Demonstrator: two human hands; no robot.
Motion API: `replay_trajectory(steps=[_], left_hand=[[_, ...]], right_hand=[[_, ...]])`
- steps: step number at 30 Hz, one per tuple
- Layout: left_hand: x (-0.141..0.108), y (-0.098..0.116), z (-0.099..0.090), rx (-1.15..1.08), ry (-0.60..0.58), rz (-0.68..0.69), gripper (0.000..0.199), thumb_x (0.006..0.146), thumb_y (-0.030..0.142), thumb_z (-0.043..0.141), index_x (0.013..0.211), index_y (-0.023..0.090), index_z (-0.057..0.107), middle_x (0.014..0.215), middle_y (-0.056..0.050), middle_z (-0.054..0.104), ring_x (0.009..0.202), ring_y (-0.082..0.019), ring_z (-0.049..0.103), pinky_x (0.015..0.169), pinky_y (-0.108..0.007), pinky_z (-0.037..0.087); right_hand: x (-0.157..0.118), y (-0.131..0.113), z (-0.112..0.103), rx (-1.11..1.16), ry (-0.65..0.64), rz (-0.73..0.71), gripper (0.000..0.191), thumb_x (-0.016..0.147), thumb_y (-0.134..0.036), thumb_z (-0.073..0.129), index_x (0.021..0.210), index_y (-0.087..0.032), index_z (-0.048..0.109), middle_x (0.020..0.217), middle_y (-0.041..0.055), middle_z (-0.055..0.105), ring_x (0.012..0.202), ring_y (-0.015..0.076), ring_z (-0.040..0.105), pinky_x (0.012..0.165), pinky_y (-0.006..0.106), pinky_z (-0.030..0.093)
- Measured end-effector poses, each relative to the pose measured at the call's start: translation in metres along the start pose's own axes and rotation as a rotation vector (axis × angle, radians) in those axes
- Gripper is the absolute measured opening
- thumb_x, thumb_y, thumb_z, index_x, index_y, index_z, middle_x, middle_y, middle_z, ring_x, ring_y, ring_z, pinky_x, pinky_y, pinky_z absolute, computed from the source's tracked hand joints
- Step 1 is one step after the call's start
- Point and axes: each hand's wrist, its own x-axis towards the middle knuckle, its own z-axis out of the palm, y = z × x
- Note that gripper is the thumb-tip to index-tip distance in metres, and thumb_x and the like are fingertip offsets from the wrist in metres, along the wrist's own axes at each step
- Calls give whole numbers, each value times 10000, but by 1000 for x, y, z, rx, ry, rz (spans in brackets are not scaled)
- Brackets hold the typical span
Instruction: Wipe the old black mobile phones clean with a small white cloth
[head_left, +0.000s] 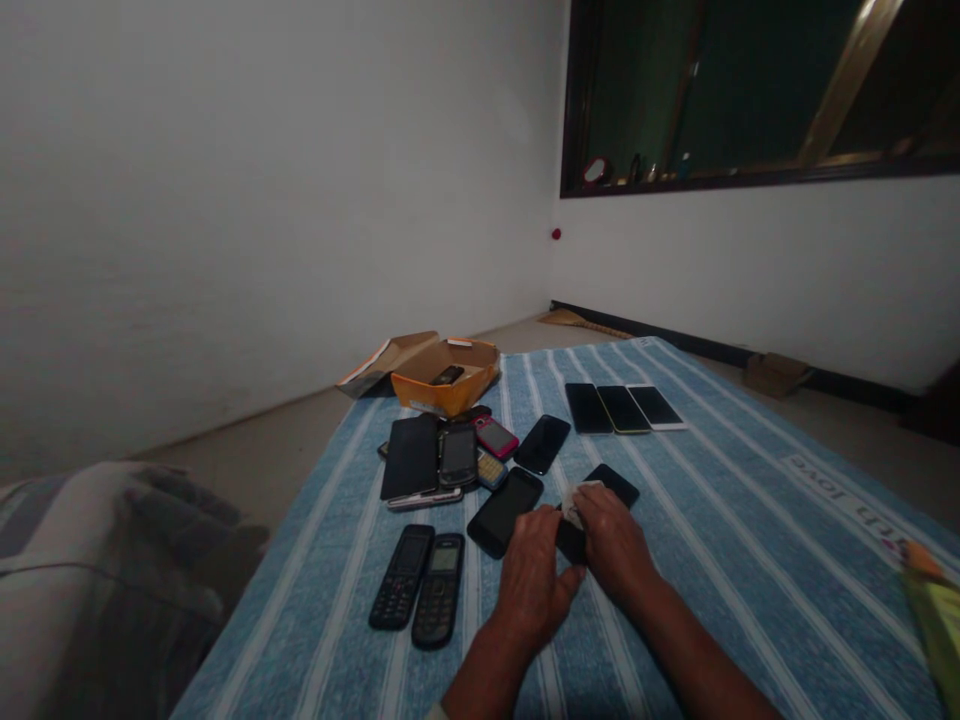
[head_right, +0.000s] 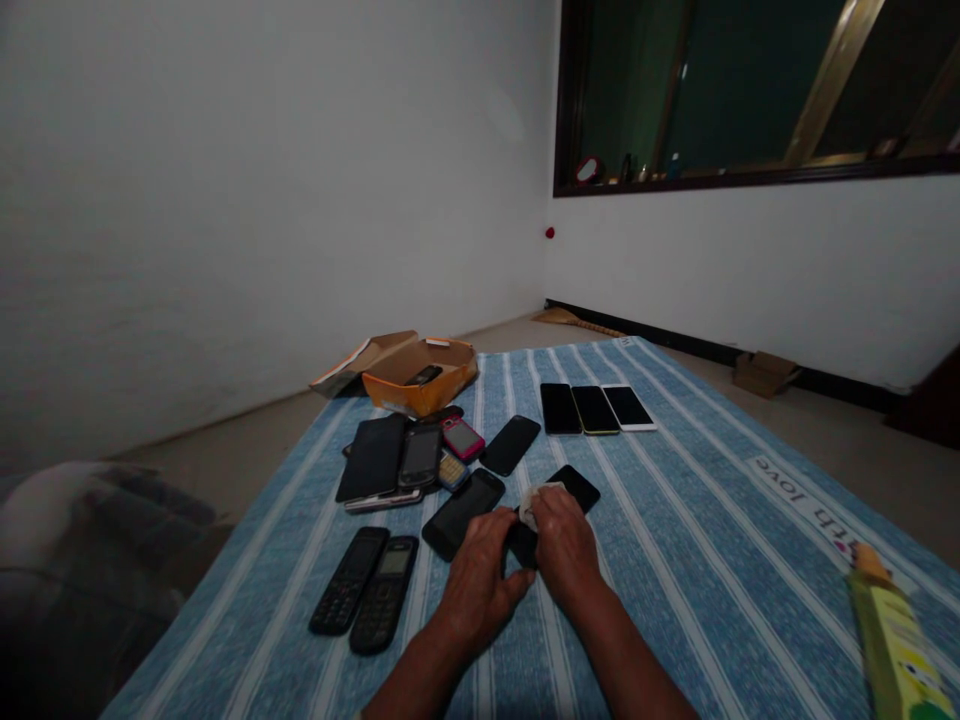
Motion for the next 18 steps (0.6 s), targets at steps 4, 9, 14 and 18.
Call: replay_trajectory(steps=[4, 9, 14, 18], left_hand=[[0, 1, -1, -5, -16, -30, 523, 696, 146, 625, 1197, 186, 481, 1223, -108, 568, 1121, -303, 513, 967, -499, 443], [-1, 1, 0, 10, -59, -53, 608, 700, 161, 630, 1274, 175, 432, 1277, -126, 539, 1200, -335, 466, 1003, -533, 408], [-1, 5, -2, 24, -87, -102, 616, 698, 176, 650, 1277, 172, 441, 1291, -127, 540, 1226, -338, 449, 1024, -518, 397], [-1, 6, -3, 24, -91, -89, 605, 712, 192, 647, 1279, 156, 441, 1297, -131, 536, 1208, -329, 456, 1019, -505, 400]], right_hand=[[8, 17, 2, -73, 21, 31, 379, 809, 17, 418, 1061, -131, 660, 1111, 119, 653, 1100, 230, 534, 987, 348, 406], [22, 34, -4, -163, -31, 128, 343, 817, 16, 408, 979, -120, 677, 1050, 118, 659, 1040, 214, 550, 942, 297, 397], [30, 44, -9, -237, -46, 247, 329, 826, 7, 401, 969, -113, 672, 986, 116, 659, 983, 217, 565, 892, 285, 405], [27, 45, -7, -271, -47, 224, 308, 828, -1, 410, 952, -118, 667, 969, 117, 655, 976, 229, 565, 887, 297, 415]])
